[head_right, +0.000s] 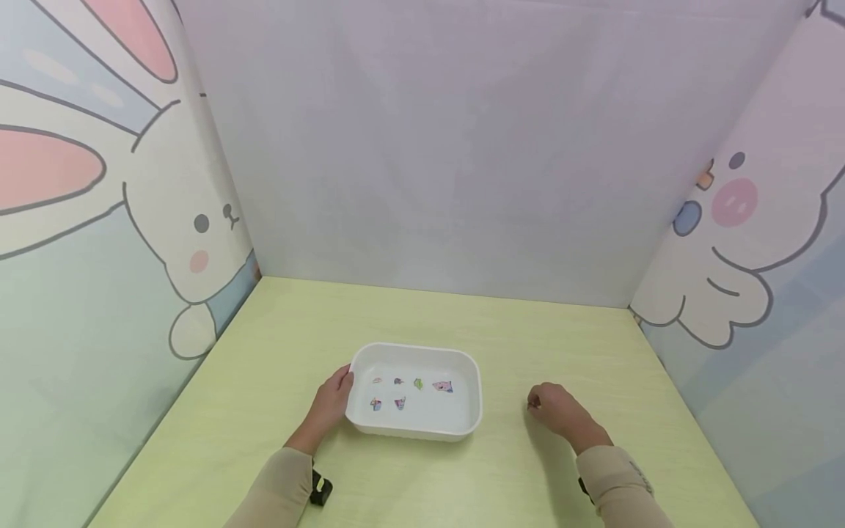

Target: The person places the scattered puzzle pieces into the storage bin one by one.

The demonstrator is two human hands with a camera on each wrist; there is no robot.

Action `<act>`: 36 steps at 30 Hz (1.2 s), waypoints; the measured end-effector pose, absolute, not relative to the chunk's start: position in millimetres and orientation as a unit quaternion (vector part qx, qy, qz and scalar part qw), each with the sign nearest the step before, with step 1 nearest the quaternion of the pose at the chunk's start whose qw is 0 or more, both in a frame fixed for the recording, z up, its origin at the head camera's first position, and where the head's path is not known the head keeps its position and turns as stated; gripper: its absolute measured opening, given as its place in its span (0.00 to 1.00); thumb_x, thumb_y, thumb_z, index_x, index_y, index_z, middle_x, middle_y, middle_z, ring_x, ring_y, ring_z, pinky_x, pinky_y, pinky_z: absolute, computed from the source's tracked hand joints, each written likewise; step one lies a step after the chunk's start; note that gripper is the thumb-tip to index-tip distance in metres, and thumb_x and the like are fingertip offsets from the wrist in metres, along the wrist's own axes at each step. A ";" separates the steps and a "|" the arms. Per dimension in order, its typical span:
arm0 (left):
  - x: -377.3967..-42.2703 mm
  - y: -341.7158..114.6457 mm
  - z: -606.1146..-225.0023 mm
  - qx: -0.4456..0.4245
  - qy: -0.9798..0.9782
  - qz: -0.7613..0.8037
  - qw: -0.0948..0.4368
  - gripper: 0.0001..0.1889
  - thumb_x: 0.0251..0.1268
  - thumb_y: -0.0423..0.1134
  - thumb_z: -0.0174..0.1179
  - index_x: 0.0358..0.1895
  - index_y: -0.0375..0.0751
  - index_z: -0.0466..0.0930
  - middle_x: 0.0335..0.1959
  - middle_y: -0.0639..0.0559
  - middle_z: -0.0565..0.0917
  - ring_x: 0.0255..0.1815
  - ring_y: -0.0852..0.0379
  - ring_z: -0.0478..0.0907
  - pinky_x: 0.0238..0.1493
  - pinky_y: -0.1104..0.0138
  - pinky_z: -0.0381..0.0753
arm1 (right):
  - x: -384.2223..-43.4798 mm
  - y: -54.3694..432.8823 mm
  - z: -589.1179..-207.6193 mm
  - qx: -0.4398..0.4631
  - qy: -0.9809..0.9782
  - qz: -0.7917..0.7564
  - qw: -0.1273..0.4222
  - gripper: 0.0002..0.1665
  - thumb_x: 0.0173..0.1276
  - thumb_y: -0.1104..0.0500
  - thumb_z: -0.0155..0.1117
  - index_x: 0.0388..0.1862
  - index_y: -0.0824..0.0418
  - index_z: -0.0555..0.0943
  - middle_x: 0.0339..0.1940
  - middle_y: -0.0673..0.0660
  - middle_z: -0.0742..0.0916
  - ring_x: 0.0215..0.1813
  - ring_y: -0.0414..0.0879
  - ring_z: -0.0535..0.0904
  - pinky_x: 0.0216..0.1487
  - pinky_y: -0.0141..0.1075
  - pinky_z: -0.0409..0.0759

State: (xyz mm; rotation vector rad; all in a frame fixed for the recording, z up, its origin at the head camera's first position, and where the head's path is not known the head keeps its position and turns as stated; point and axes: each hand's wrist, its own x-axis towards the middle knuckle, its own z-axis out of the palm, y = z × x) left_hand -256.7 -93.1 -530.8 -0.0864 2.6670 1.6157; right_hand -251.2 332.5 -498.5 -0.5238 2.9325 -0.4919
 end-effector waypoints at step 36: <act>-247.2 -88.4 -524.2 -0.035 0.857 0.514 0.008 0.23 0.80 0.41 0.41 0.69 0.30 0.65 0.61 0.35 0.76 0.54 0.42 0.76 0.60 0.45 0.70 | -264.6 304.5 -445.2 -0.232 0.954 -0.186 0.023 0.02 0.61 0.69 0.68 0.32 0.64 0.83 0.30 0.50 0.81 0.34 0.47 0.78 0.36 0.43 0.80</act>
